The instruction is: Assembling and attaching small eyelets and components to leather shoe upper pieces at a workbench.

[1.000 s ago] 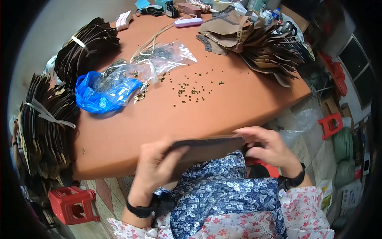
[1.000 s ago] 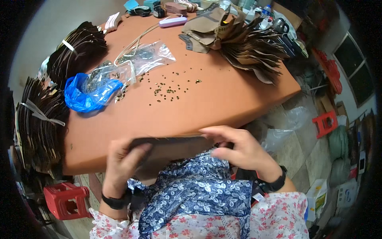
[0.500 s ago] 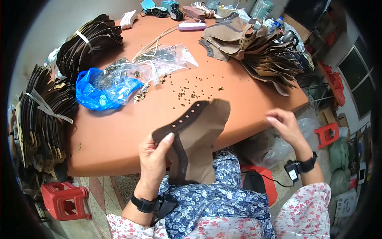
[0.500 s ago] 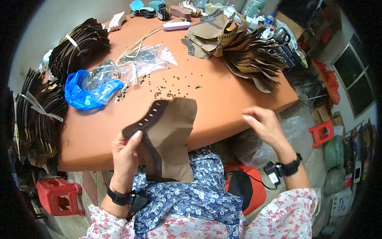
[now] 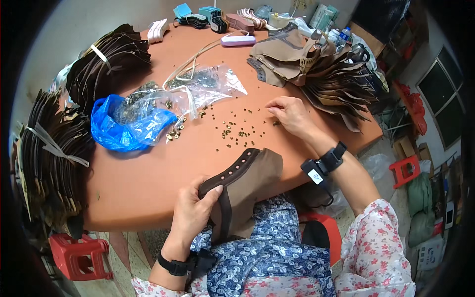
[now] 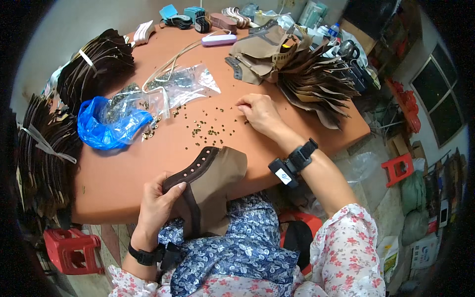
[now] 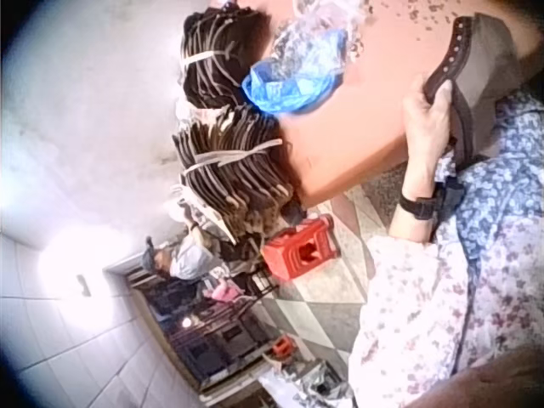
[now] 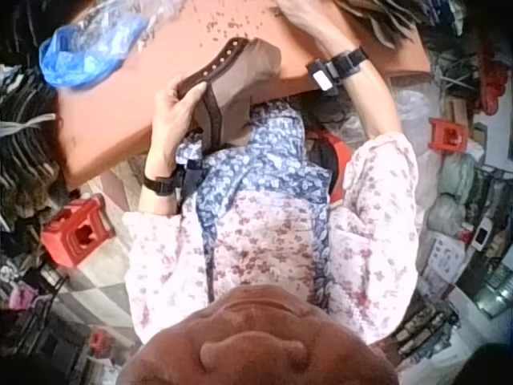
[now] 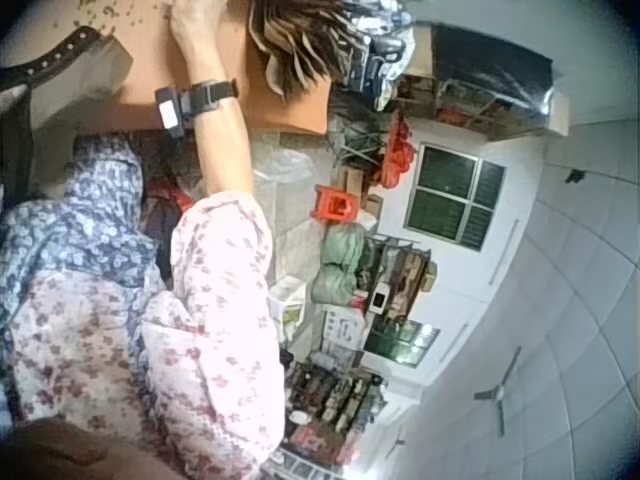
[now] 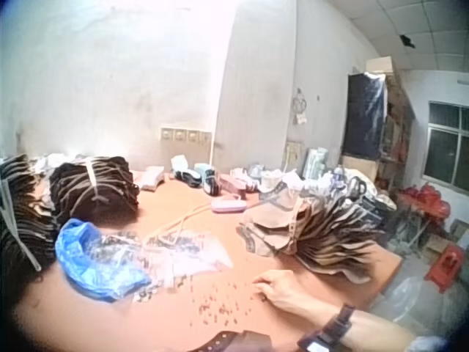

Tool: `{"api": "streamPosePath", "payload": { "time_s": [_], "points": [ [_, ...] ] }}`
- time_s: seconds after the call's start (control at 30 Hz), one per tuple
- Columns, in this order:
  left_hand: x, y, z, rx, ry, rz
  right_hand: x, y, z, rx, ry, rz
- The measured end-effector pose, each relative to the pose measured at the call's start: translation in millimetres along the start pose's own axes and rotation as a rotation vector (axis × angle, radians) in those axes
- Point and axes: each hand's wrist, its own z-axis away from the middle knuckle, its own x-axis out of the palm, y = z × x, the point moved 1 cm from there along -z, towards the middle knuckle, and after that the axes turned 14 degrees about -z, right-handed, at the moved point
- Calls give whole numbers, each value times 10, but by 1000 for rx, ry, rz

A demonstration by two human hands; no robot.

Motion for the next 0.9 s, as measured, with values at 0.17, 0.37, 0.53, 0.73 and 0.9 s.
{"api": "streamPosePath", "payload": {
  "time_s": [0.17,0.37,0.53,0.73,0.9],
  "points": [
    [-41,-18,-65,-60,-18,55,189,161,-142,-67,-18,124],
    [-54,-39,-115,-90,-60,102,270,196,-208,-146,-29,212],
    [-66,-25,-101,-115,-70,166,287,156,-232,-229,-53,262],
    [-33,-52,-142,-82,-95,149,161,4,-103,-184,5,177],
    [-35,-135,-120,-109,-85,215,123,-905,485,-230,-59,-54]
  ]
}}
